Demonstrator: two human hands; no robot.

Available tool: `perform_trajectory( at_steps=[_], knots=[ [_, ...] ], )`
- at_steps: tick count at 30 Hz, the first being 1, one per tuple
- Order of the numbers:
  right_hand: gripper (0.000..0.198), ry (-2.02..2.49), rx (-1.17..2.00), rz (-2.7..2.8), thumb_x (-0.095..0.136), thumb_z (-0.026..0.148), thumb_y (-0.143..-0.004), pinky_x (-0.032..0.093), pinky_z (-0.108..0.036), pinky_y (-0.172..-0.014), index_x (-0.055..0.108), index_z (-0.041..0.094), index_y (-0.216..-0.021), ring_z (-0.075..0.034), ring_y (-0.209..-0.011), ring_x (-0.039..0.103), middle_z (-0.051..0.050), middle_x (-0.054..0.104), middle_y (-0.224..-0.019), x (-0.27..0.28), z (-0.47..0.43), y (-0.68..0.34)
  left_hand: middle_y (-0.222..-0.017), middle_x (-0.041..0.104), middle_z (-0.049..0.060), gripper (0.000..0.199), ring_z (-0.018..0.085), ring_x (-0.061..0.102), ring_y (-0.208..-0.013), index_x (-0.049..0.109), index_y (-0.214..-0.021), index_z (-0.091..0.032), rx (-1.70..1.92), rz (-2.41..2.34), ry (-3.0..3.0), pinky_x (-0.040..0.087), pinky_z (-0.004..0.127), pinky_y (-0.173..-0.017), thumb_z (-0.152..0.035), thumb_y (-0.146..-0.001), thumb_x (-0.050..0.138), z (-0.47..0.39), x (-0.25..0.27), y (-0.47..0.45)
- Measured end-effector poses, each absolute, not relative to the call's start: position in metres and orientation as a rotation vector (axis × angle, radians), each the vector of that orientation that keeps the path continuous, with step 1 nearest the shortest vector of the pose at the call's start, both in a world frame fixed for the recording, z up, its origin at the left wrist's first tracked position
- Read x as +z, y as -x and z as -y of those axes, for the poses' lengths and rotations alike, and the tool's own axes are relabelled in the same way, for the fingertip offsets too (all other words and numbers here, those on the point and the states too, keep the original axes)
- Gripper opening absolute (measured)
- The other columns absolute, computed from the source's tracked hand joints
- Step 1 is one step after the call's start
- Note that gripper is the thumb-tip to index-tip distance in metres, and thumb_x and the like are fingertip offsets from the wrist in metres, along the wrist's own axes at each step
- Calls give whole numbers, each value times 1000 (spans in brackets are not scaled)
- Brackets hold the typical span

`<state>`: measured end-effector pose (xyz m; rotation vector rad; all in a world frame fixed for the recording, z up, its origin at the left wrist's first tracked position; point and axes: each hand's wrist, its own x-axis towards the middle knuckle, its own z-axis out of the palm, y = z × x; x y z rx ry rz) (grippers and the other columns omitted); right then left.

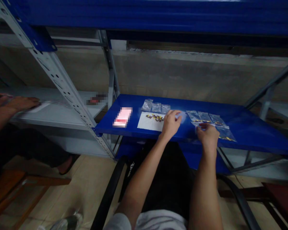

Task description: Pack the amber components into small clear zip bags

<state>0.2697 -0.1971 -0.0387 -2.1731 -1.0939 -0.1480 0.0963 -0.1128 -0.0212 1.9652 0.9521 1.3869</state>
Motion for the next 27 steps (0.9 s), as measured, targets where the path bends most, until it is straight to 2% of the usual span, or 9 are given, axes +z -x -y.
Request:
perform_trajectory(
  at_steps=[4, 9, 13, 17, 20, 22, 27],
  knots=[
    [32, 2260, -43, 1138, 65, 27, -86, 54, -44, -88, 79, 12, -111, -36, -95, 75, -19, 79, -95, -48, 207, -287, -123, 74, 15, 30, 21, 73, -96, 72, -125, -14, 1159, -1009, -1967, 58, 35, -98, -20, -96, 65, 144, -45, -140],
    [22, 2260, 98, 1330, 73, 27, -82, 53, -35, -76, 81, 16, -99, -30, -87, 76, -15, 80, -90, -48, 200, -284, -130, 71, 22, 42, 29, 69, -119, 65, -137, -5, 1002, -1158, -2050, 51, 43, -113, -24, -100, 60, 152, -53, -148],
    [14, 2175, 241, 1467, 73, 25, -80, 49, -30, -70, 81, 19, -90, -25, -80, 74, -8, 79, -82, -36, 203, -275, -133, 68, 25, 42, 31, 64, -129, 63, -138, -2, 961, -1197, -2100, 49, 41, -115, -19, -100, 56, 157, -52, -145],
    [13, 2109, 378, 1517, 69, 22, -78, 47, -28, -67, 80, 21, -85, -21, -72, 72, -4, 77, -76, -25, 209, -268, -122, 73, 21, 42, 28, 67, -123, 64, -137, -5, 972, -1261, -2037, 51, 38, -111, -11, -97, 57, 159, -52, -144],
    [15, 2060, 439, 1530, 66, 25, -80, 46, -28, -66, 79, 21, -85, -19, -65, 69, -2, 75, -72, -21, 211, -268, -108, 77, 16, 35, 27, 70, -115, 72, -126, -9, 998, -1240, -1988, 52, 37, -109, -8, -92, 63, 159, -51, -140],
    [17, 2044, 460, 1514, 64, 31, -84, 45, -29, -65, 78, 21, -83, -19, -63, 67, -2, 73, -68, -19, 212, -268, -100, 77, 12, 31, 24, 72, -106, 76, -117, -12, 1037, -1204, -1939, 54, 36, -105, -6, -89, 66, 160, -51, -135],
    [43, 1847, 524, 1437, 59, 58, -90, 44, -30, -62, 71, 20, -76, -19, -60, 63, -4, 69, -64, -11, 214, -261, -92, 73, 5, 21, 15, 69, -78, 80, -106, -17, 1221, -1017, -1747, 58, 29, -85, -12, -88, 69, 166, -47, -123]
  ],
)
